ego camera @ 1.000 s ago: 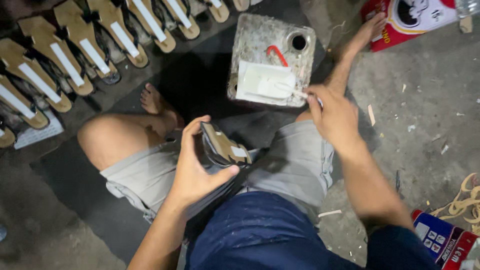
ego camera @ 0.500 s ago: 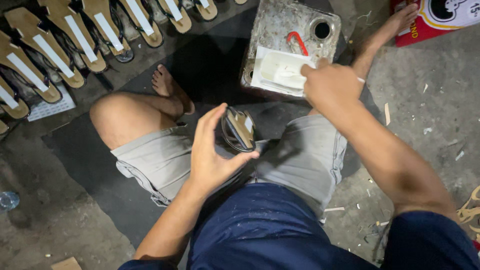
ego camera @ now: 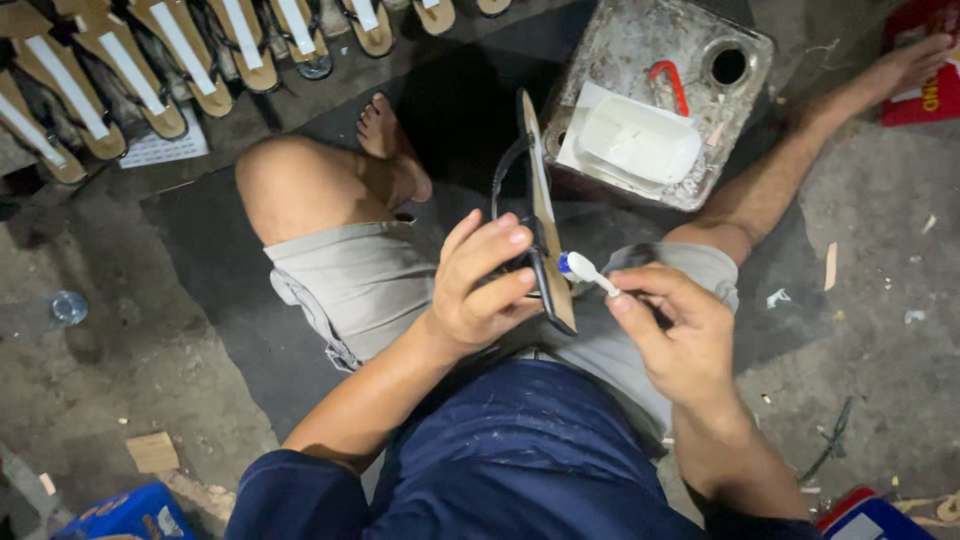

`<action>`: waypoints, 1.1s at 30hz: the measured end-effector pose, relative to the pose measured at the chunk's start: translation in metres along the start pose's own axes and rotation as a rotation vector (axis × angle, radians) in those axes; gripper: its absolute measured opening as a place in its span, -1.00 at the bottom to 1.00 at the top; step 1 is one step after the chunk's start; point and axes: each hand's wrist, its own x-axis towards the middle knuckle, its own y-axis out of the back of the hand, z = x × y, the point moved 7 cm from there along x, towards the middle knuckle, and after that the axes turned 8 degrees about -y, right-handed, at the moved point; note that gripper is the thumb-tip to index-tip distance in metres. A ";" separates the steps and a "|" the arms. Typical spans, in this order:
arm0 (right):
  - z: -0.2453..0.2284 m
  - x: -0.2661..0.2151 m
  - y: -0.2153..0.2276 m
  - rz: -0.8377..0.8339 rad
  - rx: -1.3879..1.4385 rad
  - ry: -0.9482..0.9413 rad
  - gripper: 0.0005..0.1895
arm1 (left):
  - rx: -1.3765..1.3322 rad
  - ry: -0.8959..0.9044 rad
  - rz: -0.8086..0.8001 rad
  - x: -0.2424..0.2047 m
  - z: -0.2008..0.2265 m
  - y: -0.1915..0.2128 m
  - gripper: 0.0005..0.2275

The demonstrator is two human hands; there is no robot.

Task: The person sits on the floor and applies glue to the edges of several flip-flops using a toothbrush. They repeatedly dip the toothbrush into a container of glue and spread it along the strap attachment points before placing the finished sandals on a nearby rack.

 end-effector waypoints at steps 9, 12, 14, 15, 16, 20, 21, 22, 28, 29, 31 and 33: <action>-0.014 -0.001 -0.011 0.107 -0.172 0.167 -0.78 | 0.007 0.004 -0.042 0.006 0.007 0.000 -0.62; -0.028 -0.003 -0.012 0.142 -0.269 0.249 -0.77 | 0.010 0.011 -0.035 0.008 0.008 0.001 -0.61; -0.035 -0.005 -0.015 0.153 -0.293 0.293 -0.78 | 0.013 0.007 -0.036 0.009 0.009 0.003 -0.60; -0.035 -0.003 -0.016 0.153 -0.290 0.309 -0.78 | 0.014 0.002 -0.038 0.010 0.009 0.003 -0.60; -0.036 -0.002 -0.018 0.156 -0.289 0.323 -0.78 | 0.012 -0.003 -0.041 0.010 0.010 0.003 -0.59; -0.028 -0.005 -0.017 0.127 -0.213 0.257 -0.78 | 0.023 0.015 -0.006 0.012 0.009 0.002 -0.54; -0.029 -0.009 -0.017 0.098 -0.186 0.288 -0.78 | 0.029 0.021 0.013 0.013 0.009 0.003 -0.52; -0.031 -0.013 -0.017 0.068 -0.158 0.321 -0.78 | 0.037 0.024 0.033 0.014 0.009 0.004 -0.51; -0.008 -0.008 -0.013 0.105 -0.064 0.243 -0.81 | -0.091 0.009 -0.001 0.016 0.009 0.005 -0.45; -0.003 -0.007 -0.013 0.110 -0.057 0.188 -0.82 | -0.090 0.016 -0.006 0.017 0.008 0.005 -0.44; -0.008 -0.009 -0.015 0.071 -0.023 0.261 -0.83 | -0.080 0.036 -0.011 0.018 0.008 0.004 -0.40; -0.014 -0.012 -0.017 0.048 -0.016 0.324 -0.83 | -0.072 0.062 -0.010 0.018 0.007 0.005 -0.39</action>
